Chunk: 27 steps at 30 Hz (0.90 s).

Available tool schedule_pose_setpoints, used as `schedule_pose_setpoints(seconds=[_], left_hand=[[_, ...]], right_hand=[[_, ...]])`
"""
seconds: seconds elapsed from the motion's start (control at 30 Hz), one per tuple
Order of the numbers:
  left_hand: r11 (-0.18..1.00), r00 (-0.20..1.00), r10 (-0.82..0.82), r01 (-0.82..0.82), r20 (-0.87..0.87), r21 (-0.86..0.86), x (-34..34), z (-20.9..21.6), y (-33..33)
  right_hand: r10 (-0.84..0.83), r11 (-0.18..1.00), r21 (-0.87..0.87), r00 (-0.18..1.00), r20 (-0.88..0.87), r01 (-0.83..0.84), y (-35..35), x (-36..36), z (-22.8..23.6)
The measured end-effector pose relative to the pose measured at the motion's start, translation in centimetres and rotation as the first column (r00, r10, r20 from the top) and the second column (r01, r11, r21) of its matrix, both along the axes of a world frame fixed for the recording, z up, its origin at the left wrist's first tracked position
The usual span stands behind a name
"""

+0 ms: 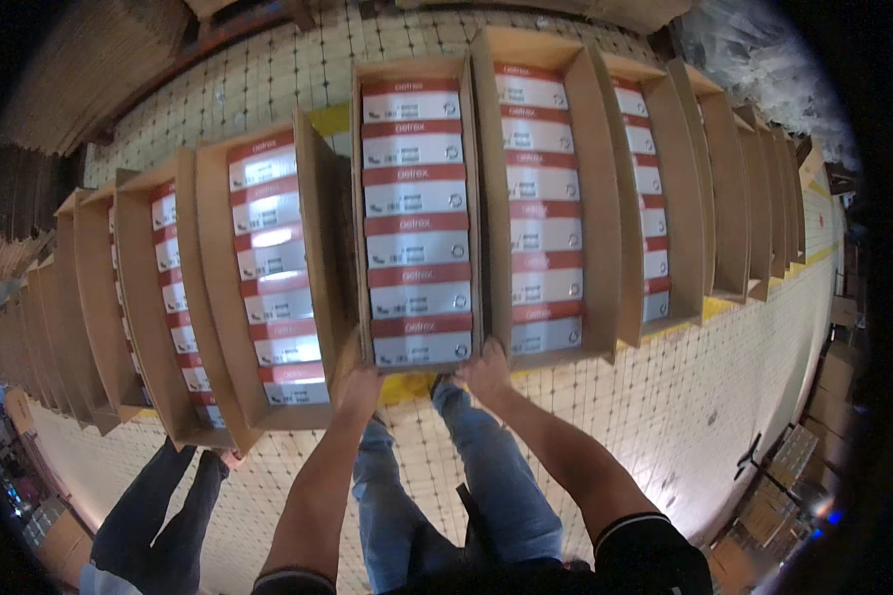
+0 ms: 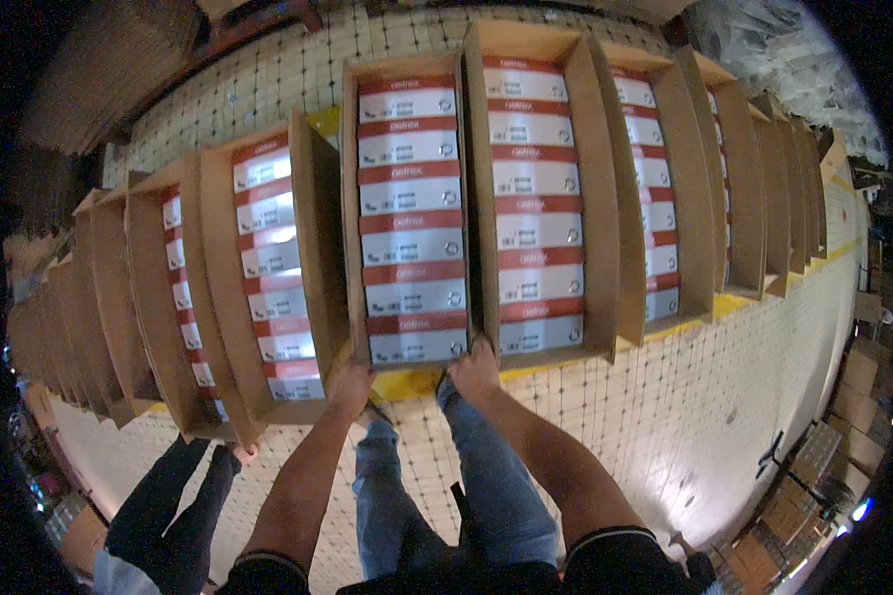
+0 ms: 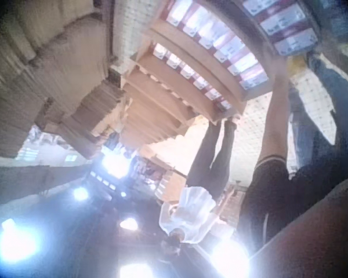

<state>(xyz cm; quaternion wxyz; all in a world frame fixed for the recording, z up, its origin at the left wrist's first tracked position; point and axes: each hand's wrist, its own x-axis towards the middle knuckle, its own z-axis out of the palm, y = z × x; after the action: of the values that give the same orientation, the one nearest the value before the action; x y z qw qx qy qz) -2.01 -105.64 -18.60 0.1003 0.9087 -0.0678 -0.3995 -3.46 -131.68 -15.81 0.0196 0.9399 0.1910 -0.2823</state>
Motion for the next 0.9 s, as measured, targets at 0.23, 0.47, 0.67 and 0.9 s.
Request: schedule_pose_setpoints(seconds=[0.23,0.47,0.67,0.9], left_hand=[[0.989,0.993,0.032,-0.016,0.112,-0.147,4.7,21.9,1.1],[0.823,0.861,0.366,-0.124,0.352,-0.554,22.6,31.8,2.5],[0.860,0.387,0.500,-0.114,0.775,-0.498,35.0,28.3,-1.2],[0.883,0.306,0.469,-0.128,0.829,-0.452,34.8,28.9,-1.9]], right_hand=[[0.186,0.972,0.173,0.969,-0.163,-0.157,-2.3,6.8,19.2],[-0.149,0.714,0.698,0.963,0.224,-0.052,-4.8,25.1,27.7],[-0.431,0.783,0.620,0.755,0.494,0.042,-2.5,36.4,27.0],[-0.404,0.776,0.630,0.770,0.494,0.003,-2.8,38.7,26.2]])
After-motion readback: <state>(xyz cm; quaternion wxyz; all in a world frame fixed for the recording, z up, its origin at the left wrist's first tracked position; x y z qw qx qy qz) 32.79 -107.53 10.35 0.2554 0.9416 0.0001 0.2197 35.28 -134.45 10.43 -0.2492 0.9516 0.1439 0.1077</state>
